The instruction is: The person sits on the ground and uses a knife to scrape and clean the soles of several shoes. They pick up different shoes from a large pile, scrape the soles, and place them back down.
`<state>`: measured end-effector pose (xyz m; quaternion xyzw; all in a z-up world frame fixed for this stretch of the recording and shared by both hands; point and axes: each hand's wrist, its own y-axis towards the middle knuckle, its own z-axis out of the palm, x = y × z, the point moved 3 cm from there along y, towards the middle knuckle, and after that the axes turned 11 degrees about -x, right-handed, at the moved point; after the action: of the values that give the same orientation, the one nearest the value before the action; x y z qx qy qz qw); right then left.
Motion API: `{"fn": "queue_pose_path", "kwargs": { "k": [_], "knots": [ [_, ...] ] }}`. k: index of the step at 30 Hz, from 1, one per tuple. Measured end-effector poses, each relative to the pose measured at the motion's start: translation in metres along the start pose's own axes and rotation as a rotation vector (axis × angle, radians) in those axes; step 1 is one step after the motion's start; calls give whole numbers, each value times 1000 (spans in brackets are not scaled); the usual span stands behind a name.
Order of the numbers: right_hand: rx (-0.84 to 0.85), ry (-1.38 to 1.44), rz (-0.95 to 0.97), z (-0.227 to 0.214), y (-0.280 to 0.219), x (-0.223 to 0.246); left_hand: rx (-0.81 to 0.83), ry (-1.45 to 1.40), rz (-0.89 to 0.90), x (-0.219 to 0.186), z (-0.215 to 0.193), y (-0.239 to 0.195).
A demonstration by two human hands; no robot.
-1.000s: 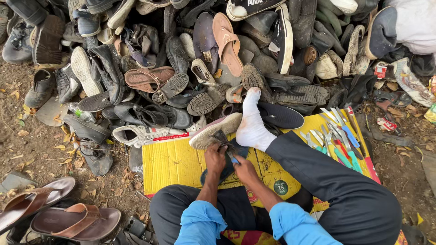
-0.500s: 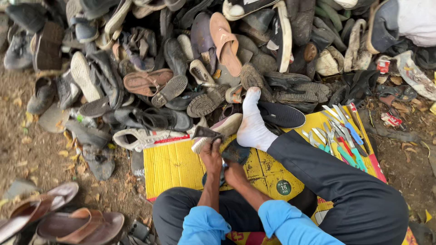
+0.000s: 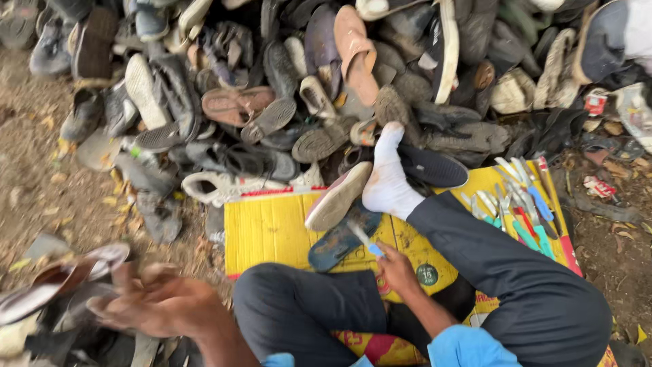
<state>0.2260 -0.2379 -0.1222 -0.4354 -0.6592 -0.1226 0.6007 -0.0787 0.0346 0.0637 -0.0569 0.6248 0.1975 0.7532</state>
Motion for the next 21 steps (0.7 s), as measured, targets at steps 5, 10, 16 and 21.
{"fn": "queue_pose_path", "kwargs": {
  "k": [5, 10, 16, 21],
  "knots": [
    [-6, 261, 186, 11, -6, 21, 483, 1295, -290, 9, -3, -66],
    [-86, 303, 154, -15, -21, 31, 1081, 1327, 301, 81, 80, -190],
    [-120, 353, 141, -35, -21, 44, 959, 1248, 537, 103, 93, -188],
    [-121, 406, 134, -37, -23, 44, 1132, 1259, 269, 26, 109, -200]
  ]
}}
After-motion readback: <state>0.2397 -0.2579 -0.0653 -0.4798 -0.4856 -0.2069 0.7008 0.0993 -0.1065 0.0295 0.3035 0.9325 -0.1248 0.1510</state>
